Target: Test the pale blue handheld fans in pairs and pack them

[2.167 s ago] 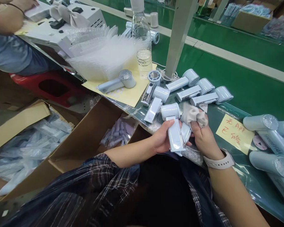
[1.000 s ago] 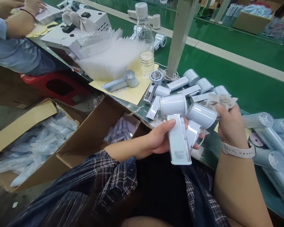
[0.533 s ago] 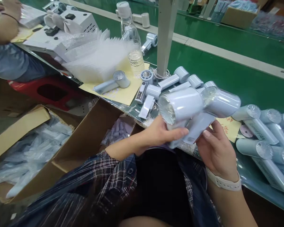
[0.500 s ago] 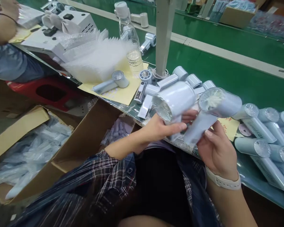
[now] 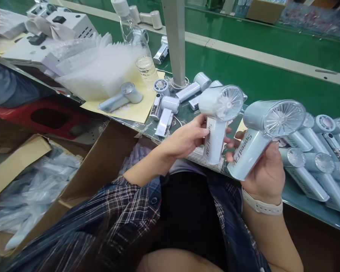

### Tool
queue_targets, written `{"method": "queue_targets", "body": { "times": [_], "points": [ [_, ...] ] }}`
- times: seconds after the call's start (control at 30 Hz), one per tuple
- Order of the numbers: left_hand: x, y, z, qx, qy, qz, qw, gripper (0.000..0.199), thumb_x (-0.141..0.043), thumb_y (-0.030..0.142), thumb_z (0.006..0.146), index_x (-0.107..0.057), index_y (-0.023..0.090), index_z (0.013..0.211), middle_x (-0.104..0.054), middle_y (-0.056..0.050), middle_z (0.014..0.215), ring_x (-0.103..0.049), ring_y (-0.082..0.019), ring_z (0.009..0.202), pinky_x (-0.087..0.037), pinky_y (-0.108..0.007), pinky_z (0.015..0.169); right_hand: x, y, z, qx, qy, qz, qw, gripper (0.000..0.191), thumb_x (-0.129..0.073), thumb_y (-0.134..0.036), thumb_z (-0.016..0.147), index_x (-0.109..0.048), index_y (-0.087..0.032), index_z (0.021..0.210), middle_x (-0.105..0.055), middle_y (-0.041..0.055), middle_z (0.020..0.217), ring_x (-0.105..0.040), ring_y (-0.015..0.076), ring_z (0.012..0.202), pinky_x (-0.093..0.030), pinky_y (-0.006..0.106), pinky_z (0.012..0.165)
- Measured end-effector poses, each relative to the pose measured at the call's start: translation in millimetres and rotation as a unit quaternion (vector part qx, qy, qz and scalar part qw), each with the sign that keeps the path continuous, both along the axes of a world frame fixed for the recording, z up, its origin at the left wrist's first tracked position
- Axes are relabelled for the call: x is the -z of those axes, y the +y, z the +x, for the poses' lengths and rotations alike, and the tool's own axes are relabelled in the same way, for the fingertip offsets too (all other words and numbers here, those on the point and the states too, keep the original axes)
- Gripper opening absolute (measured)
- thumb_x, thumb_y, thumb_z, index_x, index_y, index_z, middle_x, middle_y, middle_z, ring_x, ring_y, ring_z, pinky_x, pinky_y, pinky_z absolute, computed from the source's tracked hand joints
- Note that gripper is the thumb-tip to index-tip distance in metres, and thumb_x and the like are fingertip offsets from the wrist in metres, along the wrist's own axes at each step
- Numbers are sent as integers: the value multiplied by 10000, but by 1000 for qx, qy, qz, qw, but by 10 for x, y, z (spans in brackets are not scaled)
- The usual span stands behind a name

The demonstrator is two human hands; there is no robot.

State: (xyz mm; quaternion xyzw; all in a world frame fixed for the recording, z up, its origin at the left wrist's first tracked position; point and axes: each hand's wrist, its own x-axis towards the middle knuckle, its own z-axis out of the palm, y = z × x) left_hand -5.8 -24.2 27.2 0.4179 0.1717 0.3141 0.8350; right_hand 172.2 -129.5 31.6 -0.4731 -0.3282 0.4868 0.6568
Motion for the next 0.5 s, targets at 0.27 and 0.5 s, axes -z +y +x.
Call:
{"method": "queue_targets", "body": {
  "times": [0.27,0.5],
  "points": [
    [-20,-16,9,-31,25,60,997,539,-917,499,801,-573,207,1097,-778,-44,935,-757,-185,828,-566,-288,750,124,21,10,101,-32,52,993,280,-623,-481,1034,-766,-334,1226,-785,67,1188,-766,321,1095,-654,564,953],
    [-54,16,-35,-9,74,64,995,706,-979,611,670,-548,204,1054,-738,1,828,-689,-124,703,-530,-228,637,99,43,-35,114,61,35,991,299,-707,-329,1009,-750,-304,1304,-836,36,1025,-810,240,888,-675,436,876]
  ]
}}
